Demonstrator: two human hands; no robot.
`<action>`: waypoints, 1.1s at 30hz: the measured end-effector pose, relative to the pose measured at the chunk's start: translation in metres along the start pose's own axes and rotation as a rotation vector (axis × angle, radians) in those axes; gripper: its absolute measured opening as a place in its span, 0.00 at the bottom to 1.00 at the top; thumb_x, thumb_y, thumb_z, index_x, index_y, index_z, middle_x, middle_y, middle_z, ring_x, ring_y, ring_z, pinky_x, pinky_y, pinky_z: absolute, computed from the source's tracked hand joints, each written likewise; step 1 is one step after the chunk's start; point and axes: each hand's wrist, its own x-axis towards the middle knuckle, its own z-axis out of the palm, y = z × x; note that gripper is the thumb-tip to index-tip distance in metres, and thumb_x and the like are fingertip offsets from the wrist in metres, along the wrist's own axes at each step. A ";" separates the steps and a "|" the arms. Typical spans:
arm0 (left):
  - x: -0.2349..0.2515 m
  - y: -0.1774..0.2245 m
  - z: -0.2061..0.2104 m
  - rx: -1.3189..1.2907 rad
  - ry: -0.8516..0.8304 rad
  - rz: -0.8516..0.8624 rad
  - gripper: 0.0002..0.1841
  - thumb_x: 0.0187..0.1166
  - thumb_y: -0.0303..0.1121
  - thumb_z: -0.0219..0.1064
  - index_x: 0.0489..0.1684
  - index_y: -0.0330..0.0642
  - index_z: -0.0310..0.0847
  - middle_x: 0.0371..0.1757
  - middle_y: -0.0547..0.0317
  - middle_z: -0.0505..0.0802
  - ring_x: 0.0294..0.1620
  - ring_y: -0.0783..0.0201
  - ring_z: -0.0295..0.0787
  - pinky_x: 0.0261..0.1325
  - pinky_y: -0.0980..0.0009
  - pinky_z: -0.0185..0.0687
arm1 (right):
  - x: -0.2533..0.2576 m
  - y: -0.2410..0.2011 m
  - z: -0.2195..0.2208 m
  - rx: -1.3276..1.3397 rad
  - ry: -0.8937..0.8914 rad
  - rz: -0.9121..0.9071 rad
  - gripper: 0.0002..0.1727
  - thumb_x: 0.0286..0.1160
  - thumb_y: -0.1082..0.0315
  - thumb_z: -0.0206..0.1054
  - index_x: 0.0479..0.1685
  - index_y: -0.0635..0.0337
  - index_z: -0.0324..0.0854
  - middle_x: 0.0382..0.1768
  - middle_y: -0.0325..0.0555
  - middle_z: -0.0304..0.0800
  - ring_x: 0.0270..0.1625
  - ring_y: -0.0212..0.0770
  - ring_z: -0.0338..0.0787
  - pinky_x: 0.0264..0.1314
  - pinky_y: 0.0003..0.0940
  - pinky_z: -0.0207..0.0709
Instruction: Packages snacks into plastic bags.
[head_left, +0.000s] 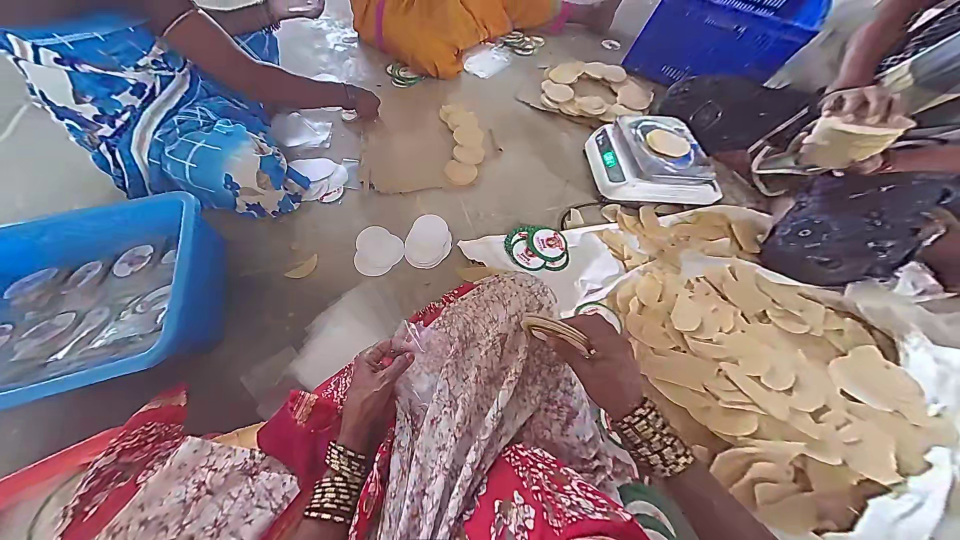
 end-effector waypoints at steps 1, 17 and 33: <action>0.000 -0.001 0.000 0.039 -0.009 0.014 0.04 0.70 0.22 0.69 0.36 0.36 0.89 0.41 0.54 0.94 0.43 0.64 0.91 0.49 0.67 0.88 | 0.001 0.000 0.001 -0.033 -0.003 -0.024 0.17 0.68 0.56 0.73 0.43 0.61 0.92 0.42 0.51 0.95 0.49 0.53 0.90 0.54 0.56 0.79; -0.048 0.050 0.021 0.328 0.254 1.087 0.05 0.83 0.41 0.68 0.43 0.54 0.81 0.47 0.74 0.89 0.60 0.77 0.84 0.73 0.74 0.77 | 0.004 -0.008 0.008 0.197 0.041 0.000 0.18 0.64 0.58 0.74 0.41 0.67 0.91 0.40 0.48 0.96 0.44 0.26 0.92 0.53 0.26 0.85; -0.082 0.064 0.019 0.362 0.197 1.335 0.06 0.90 0.37 0.57 0.46 0.49 0.78 0.46 0.66 0.86 0.56 0.69 0.85 0.74 0.68 0.77 | 0.020 -0.097 -0.064 0.833 -0.198 -0.324 0.20 0.64 0.66 0.82 0.56 0.33 0.90 0.51 0.24 0.96 0.56 0.31 0.94 0.66 0.34 0.87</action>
